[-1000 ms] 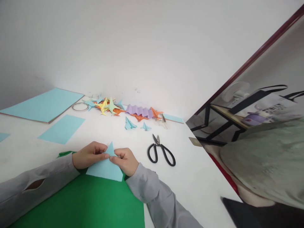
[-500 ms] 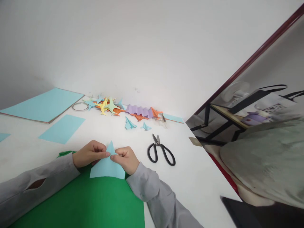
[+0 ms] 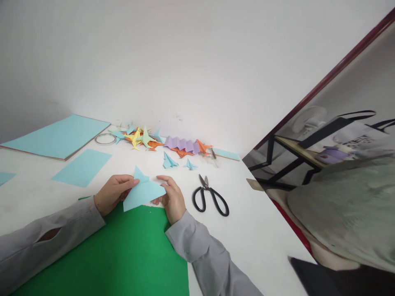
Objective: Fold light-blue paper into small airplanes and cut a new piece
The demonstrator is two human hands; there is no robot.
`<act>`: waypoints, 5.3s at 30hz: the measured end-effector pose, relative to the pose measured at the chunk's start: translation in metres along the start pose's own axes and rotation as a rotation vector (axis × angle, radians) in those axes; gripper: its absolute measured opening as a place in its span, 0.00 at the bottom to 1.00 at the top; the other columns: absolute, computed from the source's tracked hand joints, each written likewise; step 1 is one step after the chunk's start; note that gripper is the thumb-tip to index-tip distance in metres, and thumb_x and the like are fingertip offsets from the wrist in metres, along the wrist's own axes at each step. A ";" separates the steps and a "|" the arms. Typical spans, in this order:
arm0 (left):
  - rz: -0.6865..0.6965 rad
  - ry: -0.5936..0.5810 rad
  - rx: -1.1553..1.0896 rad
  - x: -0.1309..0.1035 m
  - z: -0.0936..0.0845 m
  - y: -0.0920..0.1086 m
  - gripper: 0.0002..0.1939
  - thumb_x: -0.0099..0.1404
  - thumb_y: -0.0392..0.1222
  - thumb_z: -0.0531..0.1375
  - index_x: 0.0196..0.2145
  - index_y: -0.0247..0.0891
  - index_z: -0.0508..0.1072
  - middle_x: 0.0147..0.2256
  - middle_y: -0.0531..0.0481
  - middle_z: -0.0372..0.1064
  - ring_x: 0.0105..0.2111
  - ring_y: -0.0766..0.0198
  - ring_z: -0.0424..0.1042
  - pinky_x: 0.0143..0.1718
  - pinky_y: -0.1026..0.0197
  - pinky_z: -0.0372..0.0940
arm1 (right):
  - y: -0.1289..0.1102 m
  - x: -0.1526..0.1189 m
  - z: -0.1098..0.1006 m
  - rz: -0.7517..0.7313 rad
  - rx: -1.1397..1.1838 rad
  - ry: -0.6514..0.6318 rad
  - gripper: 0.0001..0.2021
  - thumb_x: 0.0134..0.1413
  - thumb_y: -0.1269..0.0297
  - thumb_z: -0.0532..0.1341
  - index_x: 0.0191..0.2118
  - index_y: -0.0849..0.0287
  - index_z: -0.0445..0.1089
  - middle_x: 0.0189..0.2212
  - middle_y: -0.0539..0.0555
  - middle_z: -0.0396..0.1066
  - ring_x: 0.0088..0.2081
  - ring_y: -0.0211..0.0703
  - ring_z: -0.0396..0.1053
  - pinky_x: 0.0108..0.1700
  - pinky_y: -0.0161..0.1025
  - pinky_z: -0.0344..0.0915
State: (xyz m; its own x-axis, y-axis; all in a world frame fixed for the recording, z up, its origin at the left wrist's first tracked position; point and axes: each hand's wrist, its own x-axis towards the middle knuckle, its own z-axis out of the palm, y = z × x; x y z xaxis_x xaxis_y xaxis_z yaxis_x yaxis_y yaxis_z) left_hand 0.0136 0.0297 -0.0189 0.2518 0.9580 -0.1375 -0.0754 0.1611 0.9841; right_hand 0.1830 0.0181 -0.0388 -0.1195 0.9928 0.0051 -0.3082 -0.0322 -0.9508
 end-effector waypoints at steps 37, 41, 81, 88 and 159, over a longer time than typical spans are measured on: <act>0.114 -0.149 -0.079 0.000 -0.001 -0.003 0.24 0.42 0.31 0.63 0.41 0.34 0.67 0.20 0.55 0.67 0.23 0.66 0.68 0.22 0.65 0.65 | 0.001 -0.004 -0.002 -0.137 -0.239 -0.056 0.09 0.36 0.68 0.66 0.31 0.57 0.73 0.27 0.49 0.72 0.29 0.39 0.68 0.33 0.36 0.64; 0.125 -0.090 -0.024 0.000 0.000 -0.004 0.15 0.44 0.36 0.65 0.32 0.32 0.72 0.25 0.50 0.70 0.19 0.69 0.67 0.21 0.63 0.67 | 0.000 -0.003 -0.004 -0.152 -0.249 -0.067 0.10 0.34 0.67 0.68 0.29 0.57 0.72 0.26 0.49 0.71 0.28 0.38 0.67 0.33 0.35 0.63; 0.212 -0.058 0.244 0.000 0.004 -0.009 0.09 0.46 0.36 0.63 0.21 0.34 0.64 0.19 0.55 0.64 0.18 0.72 0.61 0.20 0.67 0.57 | -0.004 -0.007 0.004 -0.207 -0.441 0.049 0.28 0.35 0.63 0.67 0.47 0.56 0.60 0.23 0.45 0.61 0.21 0.33 0.57 0.22 0.31 0.56; 0.161 -0.087 0.208 -0.002 0.005 -0.005 0.11 0.43 0.38 0.65 0.26 0.32 0.72 0.19 0.54 0.65 0.18 0.71 0.62 0.19 0.67 0.59 | -0.006 -0.007 0.004 -0.187 -0.414 0.044 0.38 0.35 0.65 0.68 0.55 0.56 0.54 0.20 0.44 0.59 0.22 0.35 0.58 0.23 0.32 0.58; 0.120 -0.076 0.205 -0.005 0.004 -0.002 0.07 0.45 0.40 0.63 0.19 0.32 0.72 0.15 0.54 0.65 0.15 0.71 0.63 0.16 0.68 0.59 | -0.004 -0.008 0.001 -0.002 -0.355 -0.079 0.12 0.33 0.60 0.69 0.20 0.64 0.70 0.17 0.50 0.69 0.18 0.34 0.62 0.22 0.31 0.59</act>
State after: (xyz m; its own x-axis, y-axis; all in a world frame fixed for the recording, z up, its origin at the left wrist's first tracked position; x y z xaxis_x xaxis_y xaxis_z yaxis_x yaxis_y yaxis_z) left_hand 0.0159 0.0239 -0.0202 0.3251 0.9455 -0.0166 0.0859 -0.0120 0.9962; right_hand 0.1843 0.0100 -0.0345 -0.1962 0.9804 0.0182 0.0363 0.0258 -0.9990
